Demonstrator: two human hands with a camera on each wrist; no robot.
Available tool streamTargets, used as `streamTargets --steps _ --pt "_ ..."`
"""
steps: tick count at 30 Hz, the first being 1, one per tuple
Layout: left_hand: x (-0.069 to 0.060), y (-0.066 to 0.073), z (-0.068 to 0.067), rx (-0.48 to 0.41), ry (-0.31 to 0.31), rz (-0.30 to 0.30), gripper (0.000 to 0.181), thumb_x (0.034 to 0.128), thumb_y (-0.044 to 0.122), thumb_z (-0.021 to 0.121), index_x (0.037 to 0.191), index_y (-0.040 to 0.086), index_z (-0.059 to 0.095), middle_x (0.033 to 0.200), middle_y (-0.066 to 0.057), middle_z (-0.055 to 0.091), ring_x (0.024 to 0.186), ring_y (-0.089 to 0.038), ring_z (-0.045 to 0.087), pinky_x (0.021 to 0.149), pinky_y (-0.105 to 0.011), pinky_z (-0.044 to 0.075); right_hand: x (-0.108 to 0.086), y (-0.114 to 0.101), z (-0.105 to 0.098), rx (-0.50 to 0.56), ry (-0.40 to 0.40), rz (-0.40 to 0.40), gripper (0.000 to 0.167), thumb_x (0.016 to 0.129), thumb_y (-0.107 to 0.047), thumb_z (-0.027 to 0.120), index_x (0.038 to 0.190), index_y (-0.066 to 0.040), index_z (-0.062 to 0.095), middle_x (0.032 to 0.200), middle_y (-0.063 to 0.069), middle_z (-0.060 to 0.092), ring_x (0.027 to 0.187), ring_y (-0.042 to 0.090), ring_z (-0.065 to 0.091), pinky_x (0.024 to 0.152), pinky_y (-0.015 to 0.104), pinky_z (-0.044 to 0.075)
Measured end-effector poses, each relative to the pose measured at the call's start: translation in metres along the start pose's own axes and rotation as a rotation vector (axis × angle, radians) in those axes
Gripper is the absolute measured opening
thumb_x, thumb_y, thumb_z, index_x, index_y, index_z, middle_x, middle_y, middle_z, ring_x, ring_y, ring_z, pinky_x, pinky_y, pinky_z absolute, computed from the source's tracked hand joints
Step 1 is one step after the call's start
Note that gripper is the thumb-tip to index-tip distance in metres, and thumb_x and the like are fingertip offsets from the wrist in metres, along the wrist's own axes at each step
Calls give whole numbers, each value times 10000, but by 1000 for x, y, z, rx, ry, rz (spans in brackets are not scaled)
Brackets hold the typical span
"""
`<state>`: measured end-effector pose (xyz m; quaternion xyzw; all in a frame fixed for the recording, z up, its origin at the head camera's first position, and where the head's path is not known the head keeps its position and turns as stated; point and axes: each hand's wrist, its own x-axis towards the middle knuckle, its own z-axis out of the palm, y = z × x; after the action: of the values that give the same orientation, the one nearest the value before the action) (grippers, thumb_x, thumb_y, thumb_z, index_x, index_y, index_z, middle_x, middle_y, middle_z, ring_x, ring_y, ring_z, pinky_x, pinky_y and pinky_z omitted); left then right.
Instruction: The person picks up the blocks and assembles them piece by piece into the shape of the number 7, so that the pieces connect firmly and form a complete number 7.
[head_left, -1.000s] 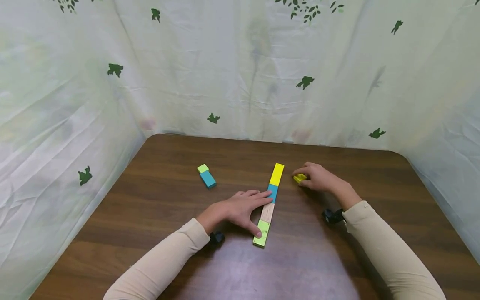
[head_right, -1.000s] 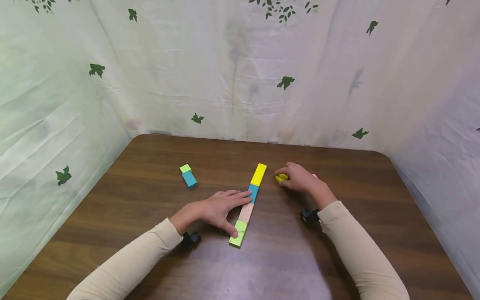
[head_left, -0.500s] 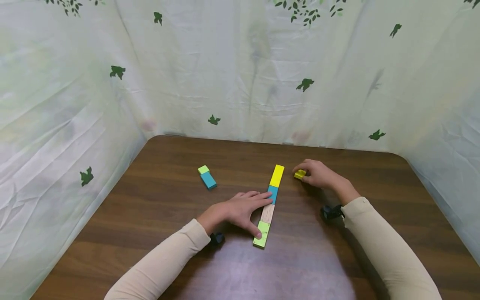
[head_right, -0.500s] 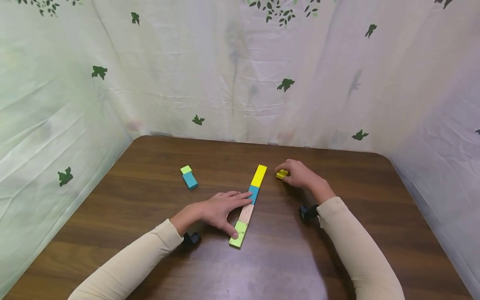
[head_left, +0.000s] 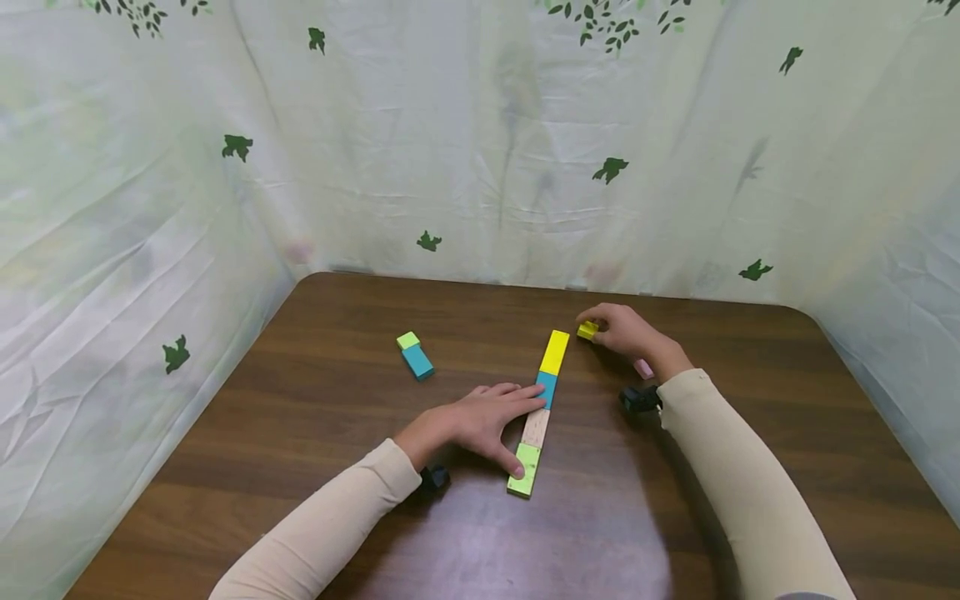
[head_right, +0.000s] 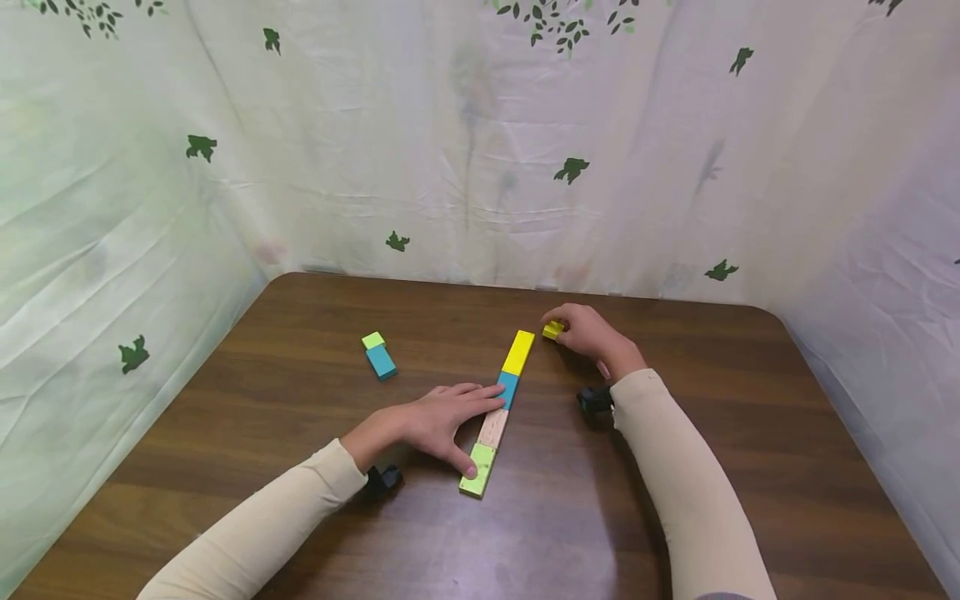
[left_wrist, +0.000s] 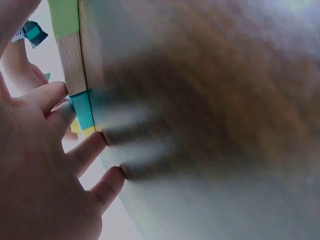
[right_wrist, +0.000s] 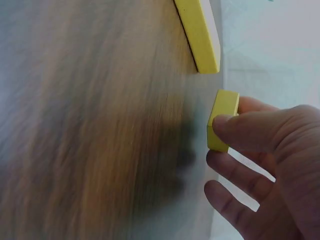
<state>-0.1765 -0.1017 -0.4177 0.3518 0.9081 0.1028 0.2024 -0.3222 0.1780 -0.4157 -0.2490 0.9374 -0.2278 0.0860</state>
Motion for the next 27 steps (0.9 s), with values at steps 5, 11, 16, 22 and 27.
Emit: streamTargets --steps 5,11,16,22,27 --pt "-1 -1 1 -1 2 -1 1036 773 635 738 1594 276 219 1687 111 104 1545 -257 175 1208 -539 215 13 -1 4 -7 -2 23 394 942 -19 579 1326 -89 625 1355 190 603 1194 384 558 1038 556 453" --pt "0 -1 2 0 1 8 1035 778 638 732 1595 275 212 1688 109 103 1547 -254 170 1210 -530 217 16 -1 8 35 30 -5 384 939 -51 582 1322 -45 620 1317 222 606 1098 365 567 979 519 484" --pt "0 -1 2 9 -5 7 1043 771 633 742 1595 270 216 1688 104 105 1546 -262 175 1208 -532 222 16 4 12 77 57 24 354 959 -75 569 1304 -33 634 1259 212 630 1013 318 559 926 472 490" --pt "-1 0 1 10 -9 1 1048 773 636 738 1598 270 205 1688 107 100 1546 -249 172 1213 -522 215 21 6 14 122 44 51 347 974 -87 578 1314 -43 633 1290 203 628 1052 318 571 963 482 490" --pt "0 1 0 6 -12 7 1042 779 635 733 1598 268 203 1689 104 99 1547 -249 170 1214 -520 213 24 5 14 155 32 60 347 967 -100 592 1308 -56 641 1278 186 637 1041 300 568 963 463 491"
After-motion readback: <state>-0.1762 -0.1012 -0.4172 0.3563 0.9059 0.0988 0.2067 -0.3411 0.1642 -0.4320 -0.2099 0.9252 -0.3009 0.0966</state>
